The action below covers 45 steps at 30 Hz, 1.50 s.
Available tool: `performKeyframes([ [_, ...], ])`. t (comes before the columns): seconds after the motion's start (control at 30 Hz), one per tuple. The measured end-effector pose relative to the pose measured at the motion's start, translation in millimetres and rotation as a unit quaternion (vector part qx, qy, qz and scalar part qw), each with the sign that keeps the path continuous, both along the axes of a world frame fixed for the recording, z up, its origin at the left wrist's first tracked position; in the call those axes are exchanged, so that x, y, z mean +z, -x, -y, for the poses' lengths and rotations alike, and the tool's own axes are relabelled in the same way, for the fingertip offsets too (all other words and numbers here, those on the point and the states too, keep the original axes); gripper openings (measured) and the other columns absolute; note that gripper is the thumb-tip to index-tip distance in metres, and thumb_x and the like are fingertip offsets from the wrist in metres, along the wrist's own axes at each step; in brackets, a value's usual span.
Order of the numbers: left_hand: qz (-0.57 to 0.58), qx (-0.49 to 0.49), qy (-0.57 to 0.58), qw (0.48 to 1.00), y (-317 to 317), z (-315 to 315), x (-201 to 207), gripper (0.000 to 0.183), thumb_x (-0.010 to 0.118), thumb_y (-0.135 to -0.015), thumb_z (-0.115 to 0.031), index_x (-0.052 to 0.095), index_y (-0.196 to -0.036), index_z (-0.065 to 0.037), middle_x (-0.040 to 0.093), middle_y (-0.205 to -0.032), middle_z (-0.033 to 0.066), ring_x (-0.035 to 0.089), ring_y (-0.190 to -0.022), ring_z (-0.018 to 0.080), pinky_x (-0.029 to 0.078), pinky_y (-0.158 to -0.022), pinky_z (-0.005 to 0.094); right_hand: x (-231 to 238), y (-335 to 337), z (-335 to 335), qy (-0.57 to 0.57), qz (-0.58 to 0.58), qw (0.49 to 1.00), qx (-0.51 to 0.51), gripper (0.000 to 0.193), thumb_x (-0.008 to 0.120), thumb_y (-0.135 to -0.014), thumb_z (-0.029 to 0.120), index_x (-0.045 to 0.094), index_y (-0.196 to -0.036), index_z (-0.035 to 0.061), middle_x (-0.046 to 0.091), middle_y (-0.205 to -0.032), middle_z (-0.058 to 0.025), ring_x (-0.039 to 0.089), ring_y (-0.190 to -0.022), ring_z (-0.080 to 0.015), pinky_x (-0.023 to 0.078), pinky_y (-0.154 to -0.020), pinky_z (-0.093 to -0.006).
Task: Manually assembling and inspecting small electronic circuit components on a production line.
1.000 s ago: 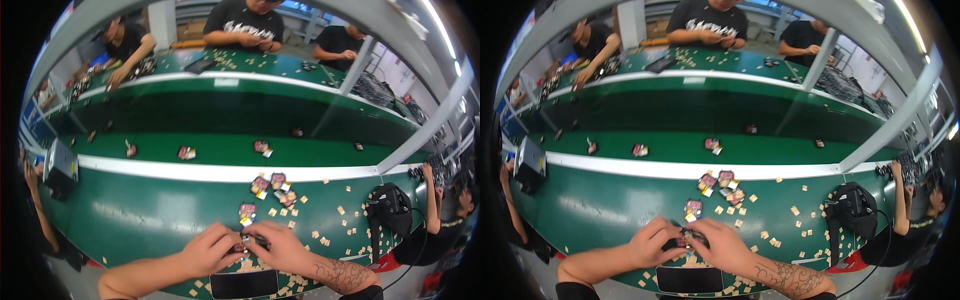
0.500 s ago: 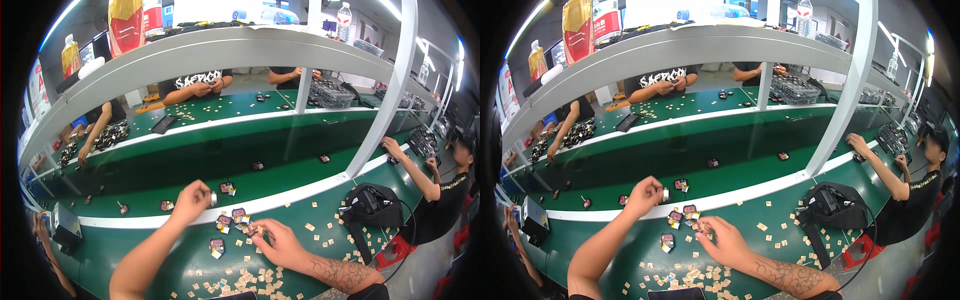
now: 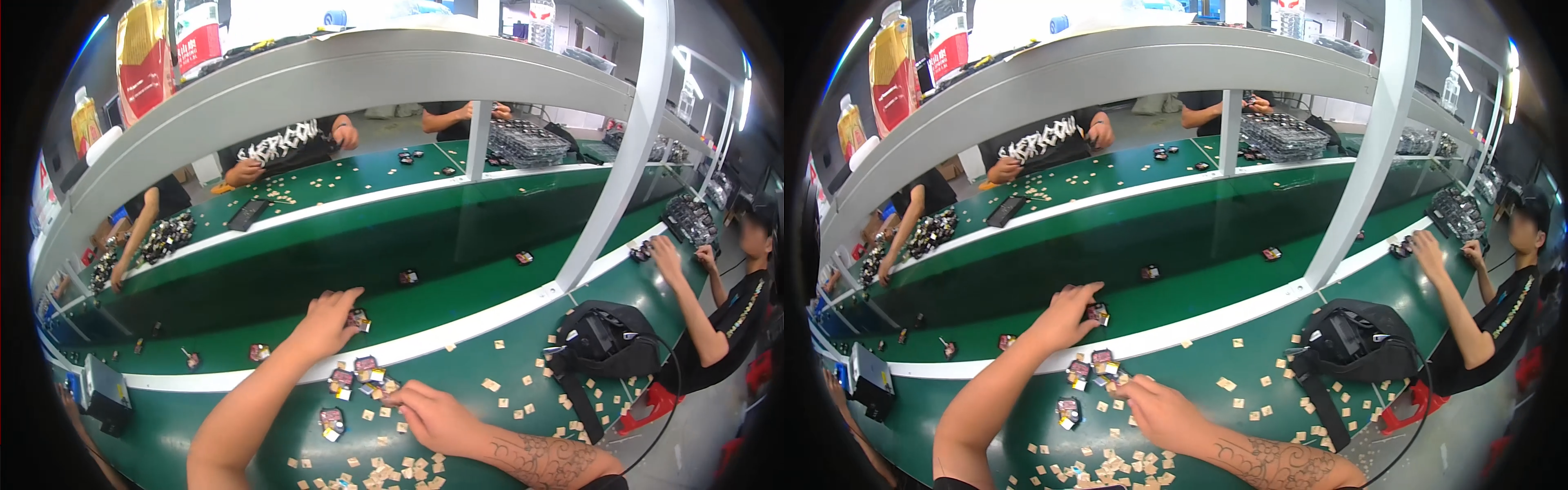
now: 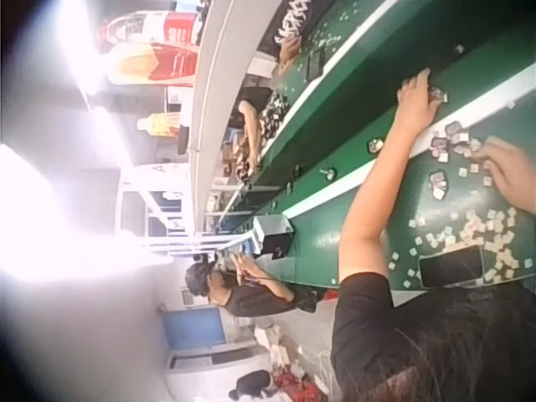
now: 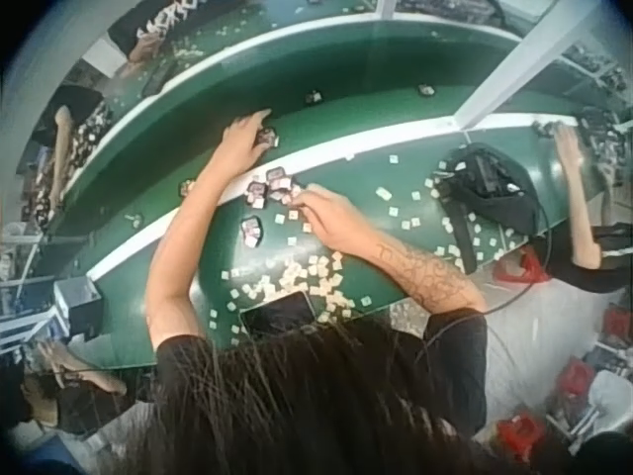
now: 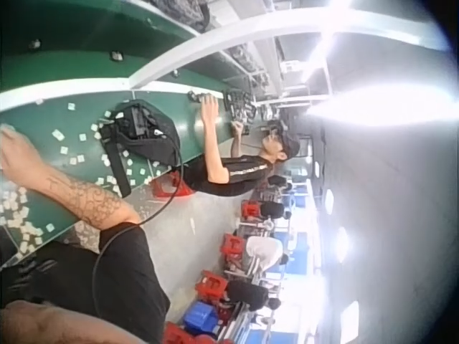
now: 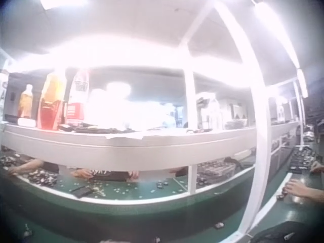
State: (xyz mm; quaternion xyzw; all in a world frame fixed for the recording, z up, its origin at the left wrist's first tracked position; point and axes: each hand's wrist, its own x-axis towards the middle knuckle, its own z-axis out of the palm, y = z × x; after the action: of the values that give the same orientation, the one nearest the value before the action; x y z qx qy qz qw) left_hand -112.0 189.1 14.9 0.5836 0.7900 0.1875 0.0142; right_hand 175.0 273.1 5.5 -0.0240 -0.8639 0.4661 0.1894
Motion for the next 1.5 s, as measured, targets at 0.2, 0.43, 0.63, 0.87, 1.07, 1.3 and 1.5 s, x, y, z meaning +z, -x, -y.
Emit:
performKeyframes([
  [0.2,0.004,-0.037,-0.069,0.997,-29.4,25.8,19.5,0.067,0.084,-0.079,-0.015,0.06,-0.142,-0.01,0.067,-0.106,0.0111,0.062,-0.108,0.034,0.047,-0.098,0.0471,4.2,-5.8,0.5,-0.03,0.036,0.994,0.097,0.009,0.067,-0.104,0.015,0.066,-0.099,0.0068,0.067,-0.088,-0.0083,0.067,-0.075,-0.0315,0.054,-0.066,-0.0408],
  [0.43,0.098,-0.136,-0.048,0.985,-116.6,154.0,15.9,0.065,0.085,-0.083,-0.025,0.062,-0.142,-0.009,0.067,-0.107,0.0134,0.065,-0.105,0.0342,0.052,-0.091,0.0466,22.1,-7.1,17.9,-0.083,0.065,0.987,0.121,0.008,0.069,-0.101,0.013,0.069,-0.107,0.0086,0.064,-0.094,-0.01,0.069,-0.082,-0.0341,0.056,-0.068,-0.045],
  [0.63,0.043,-0.121,-0.058,0.99,-140.8,192.8,-1.4,0.065,0.085,-0.086,-0.03,0.061,-0.142,-0.009,0.062,-0.106,0.0054,0.059,-0.107,0.0261,0.044,-0.089,0.0397,35.6,-4.6,60.5,-0.152,0.064,0.961,0.22,0.036,0.071,-0.087,0.0,0.068,-0.123,0.0066,0.056,-0.103,-0.0078,0.066,-0.091,-0.0277,0.059,-0.077,-0.0391],
  [0.87,0.056,-0.101,-0.09,0.989,-139.7,203.2,-6.2,0.066,0.084,-0.087,-0.029,0.058,-0.144,-0.008,0.06,-0.104,0.0043,0.055,-0.111,0.0253,0.041,-0.089,0.0407,56.1,9.3,77.4,-0.392,0.121,0.888,0.206,0.036,0.072,-0.081,0.009,0.068,-0.116,0.0031,0.056,-0.103,-0.0066,0.064,-0.094,-0.0226,0.059,-0.073,-0.0354],
  [1.07,0.059,-0.079,-0.105,0.99,-144.4,203.8,-8.8,0.064,0.081,-0.089,-0.027,0.058,-0.145,-0.007,0.06,-0.101,0.0057,0.055,-0.111,0.0256,0.04,-0.089,0.0401,64.1,12.6,91.0,-0.457,0.104,0.859,0.207,0.038,0.07,-0.079,0.006,0.072,-0.117,0.003,0.063,-0.103,-0.0052,0.064,-0.09,-0.0224,0.058,-0.076,-0.0354],
  [1.3,0.011,-0.08,-0.117,0.99,-144.6,204.7,-15.1,0.07,0.082,-0.089,-0.032,0.056,-0.15,-0.007,0.058,-0.097,0.0029,0.055,-0.104,0.0238,0.04,-0.087,0.0405,69.3,21.9,84.1,-0.411,0.121,0.881,0.2,0.031,0.072,-0.077,0.006,0.07,-0.107,0.0016,0.063,-0.096,-0.0066,0.065,-0.085,-0.0233,0.057,-0.07,-0.0363],
  [1.5,0.028,-0.082,-0.111,0.99,-146.5,204.6,-11.8,0.063,0.075,-0.092,-0.024,0.056,-0.149,-0.003,0.061,-0.099,0.0055,0.057,-0.107,0.0253,0.041,-0.088,0.0398,61.5,21.8,84.2,-0.412,0.136,0.877,0.205,0.037,0.072,-0.076,0.005,0.068,-0.113,0.0018,0.062,-0.096,-0.0067,0.066,-0.087,-0.0234,0.057,-0.071,-0.0366],
])
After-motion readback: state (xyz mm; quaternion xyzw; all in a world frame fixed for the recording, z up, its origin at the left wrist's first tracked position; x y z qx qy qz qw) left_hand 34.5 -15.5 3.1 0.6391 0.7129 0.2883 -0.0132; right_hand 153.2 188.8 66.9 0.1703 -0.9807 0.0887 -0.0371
